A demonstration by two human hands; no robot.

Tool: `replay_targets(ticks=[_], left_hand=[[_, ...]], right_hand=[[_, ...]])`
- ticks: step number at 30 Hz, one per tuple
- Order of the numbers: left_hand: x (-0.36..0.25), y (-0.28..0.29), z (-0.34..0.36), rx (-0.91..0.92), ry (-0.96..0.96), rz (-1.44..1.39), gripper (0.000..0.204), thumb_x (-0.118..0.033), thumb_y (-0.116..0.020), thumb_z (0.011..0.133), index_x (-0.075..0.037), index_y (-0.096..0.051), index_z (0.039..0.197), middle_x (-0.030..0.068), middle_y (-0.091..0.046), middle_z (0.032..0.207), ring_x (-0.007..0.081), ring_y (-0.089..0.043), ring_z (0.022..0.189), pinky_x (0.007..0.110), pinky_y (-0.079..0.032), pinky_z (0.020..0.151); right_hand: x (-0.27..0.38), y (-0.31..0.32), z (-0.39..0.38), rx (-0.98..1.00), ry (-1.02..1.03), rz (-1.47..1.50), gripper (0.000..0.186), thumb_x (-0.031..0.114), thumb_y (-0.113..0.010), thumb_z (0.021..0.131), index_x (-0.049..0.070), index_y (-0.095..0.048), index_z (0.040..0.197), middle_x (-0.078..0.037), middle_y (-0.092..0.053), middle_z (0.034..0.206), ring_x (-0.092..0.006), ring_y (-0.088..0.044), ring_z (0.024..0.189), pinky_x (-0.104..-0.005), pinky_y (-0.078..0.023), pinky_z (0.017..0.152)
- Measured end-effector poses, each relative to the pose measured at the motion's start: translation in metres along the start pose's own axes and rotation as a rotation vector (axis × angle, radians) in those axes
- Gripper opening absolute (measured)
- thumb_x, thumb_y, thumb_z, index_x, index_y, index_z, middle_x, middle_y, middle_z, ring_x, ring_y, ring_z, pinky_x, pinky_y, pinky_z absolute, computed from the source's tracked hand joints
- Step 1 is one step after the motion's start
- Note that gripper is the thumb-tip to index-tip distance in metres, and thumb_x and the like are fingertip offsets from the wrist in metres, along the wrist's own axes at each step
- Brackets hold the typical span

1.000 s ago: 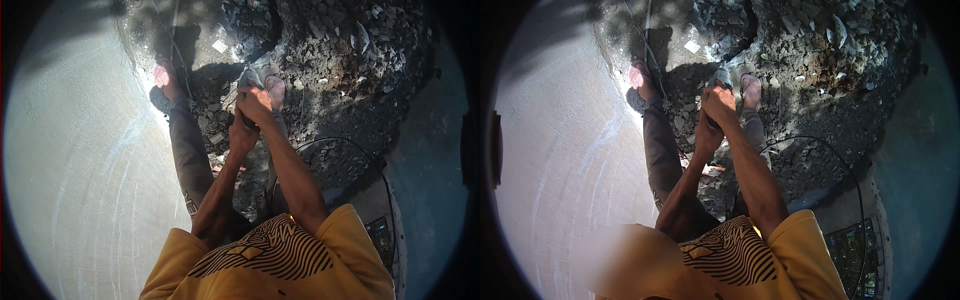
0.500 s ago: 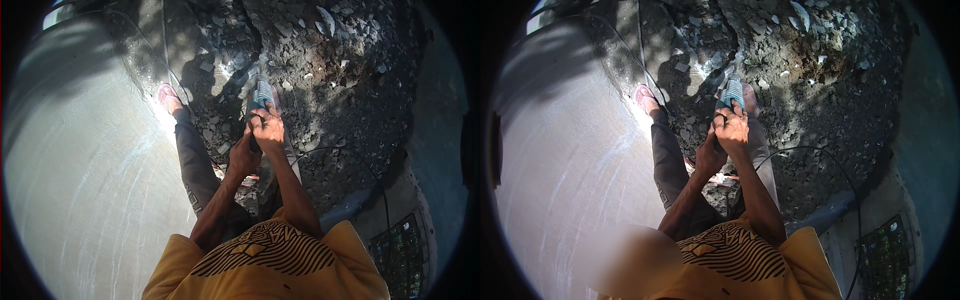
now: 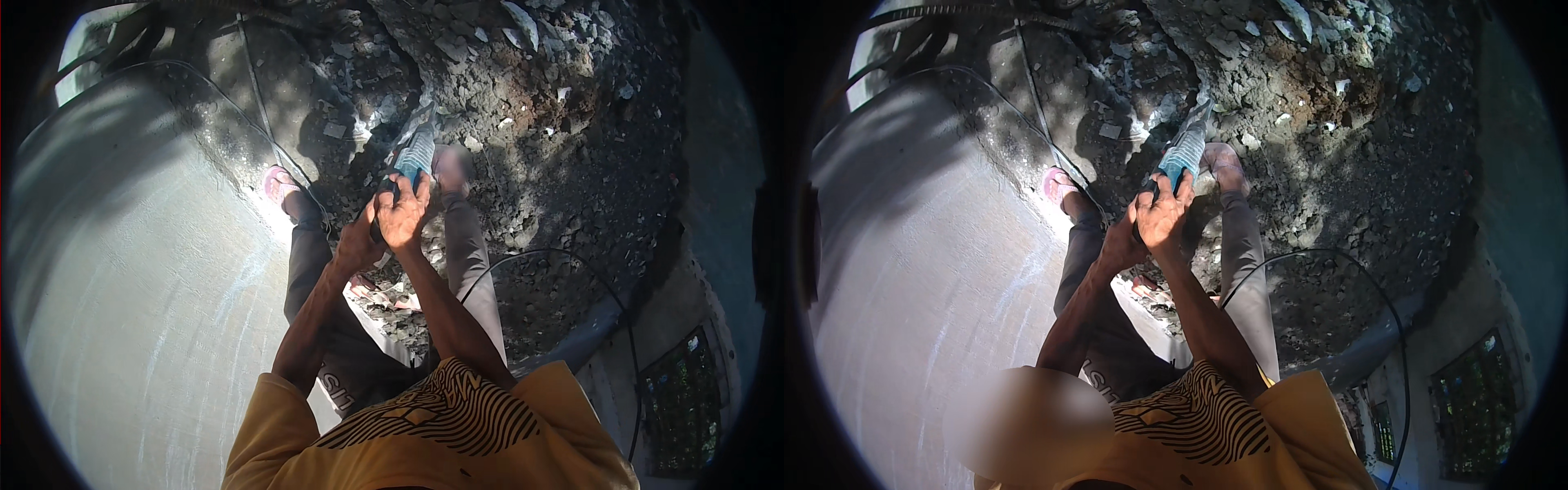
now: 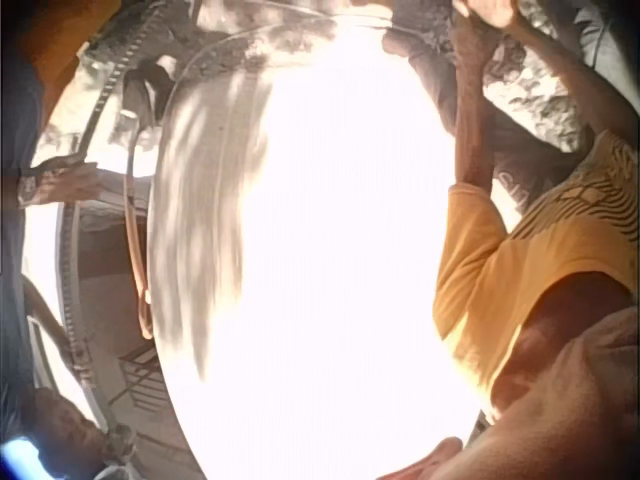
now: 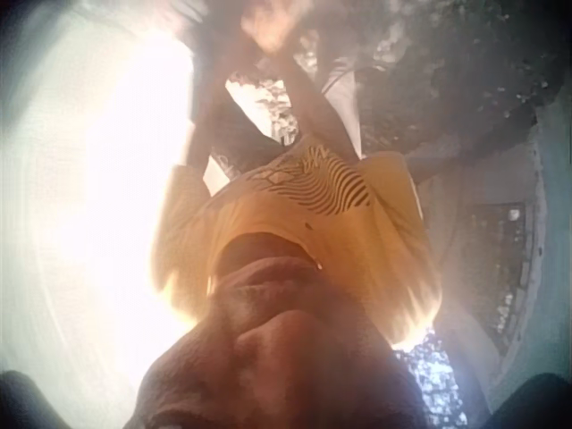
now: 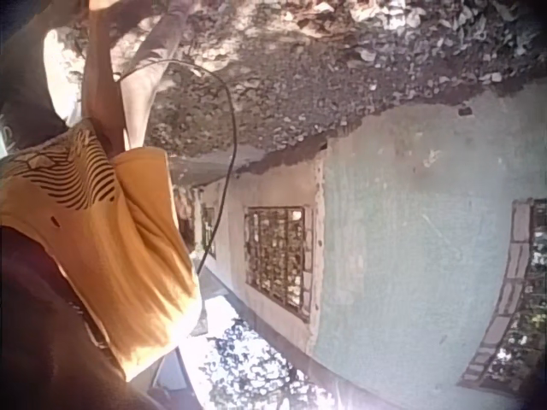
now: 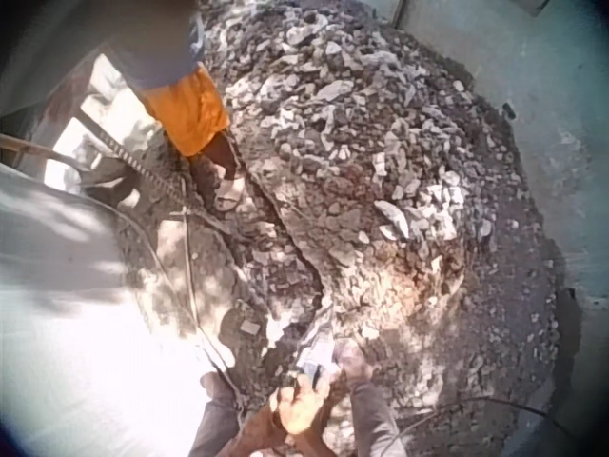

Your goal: Drilling into a concrete floor or foundation using a rotary hammer or demolition drill.

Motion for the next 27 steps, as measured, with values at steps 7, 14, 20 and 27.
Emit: replay_targets(ticks=[7,14,20,27], left_hand=[[0.049,0.040,0.032,0.171,0.011,0.090,0.086,-0.021,-0.074,0.078,-0.016,-0.027,0.151,0.0228,-0.065,0.117,0.0448,-0.061,0.107,0.046,-0.054,0.088],[0.044,0.050,0.060,0.200,-0.094,0.095,0.094,-0.022,-0.078,0.073,-0.007,-0.028,0.151,0.0272,-0.064,0.114,0.0413,-0.066,0.101,0.045,-0.054,0.085],[0.006,0.043,0.061,0.186,-0.132,0.170,0.092,-0.015,-0.079,0.069,-0.013,-0.034,0.150,0.0271,-0.066,0.107,0.0438,-0.065,0.096,0.047,-0.056,0.079],[-0.038,0.024,0.032,0.171,-0.160,0.292,0.097,-0.006,-0.074,0.066,-0.016,-0.031,0.152,0.0268,-0.067,0.105,0.0452,-0.066,0.094,0.047,-0.056,0.079]], right_hand=[[-0.022,-0.083,-0.009,-0.116,0.123,-0.212,0.043,0.032,-0.064,0.084,0.017,-0.060,0.125,-0.011,-0.055,0.129,-0.0278,-0.064,0.091,-0.0341,-0.052,0.079],[-0.009,-0.069,0.017,0.133,-0.780,0.447,0.080,0.032,-0.065,0.076,0.005,-0.041,0.147,-0.036,-0.055,0.125,-0.0491,-0.055,0.115,-0.0468,-0.043,0.101],[-0.027,-0.057,0.024,-0.053,-0.420,0.039,0.076,0.026,-0.065,0.077,0.001,-0.042,0.145,-0.034,-0.064,0.109,-0.0411,-0.065,0.091,-0.0425,-0.052,0.083],[-0.035,-0.015,0.011,0.131,-0.474,0.391,0.059,0.028,-0.059,0.083,0.021,-0.052,0.141,-0.030,-0.062,0.114,-0.0422,-0.063,0.097,-0.0451,-0.051,0.088]])
Point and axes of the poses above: each hand's wrist, its own z-axis towards the middle knuckle, its own y-axis out of the back of the hand, x = y × z, the point moved 10 cm from there along z, towards the middle knuckle
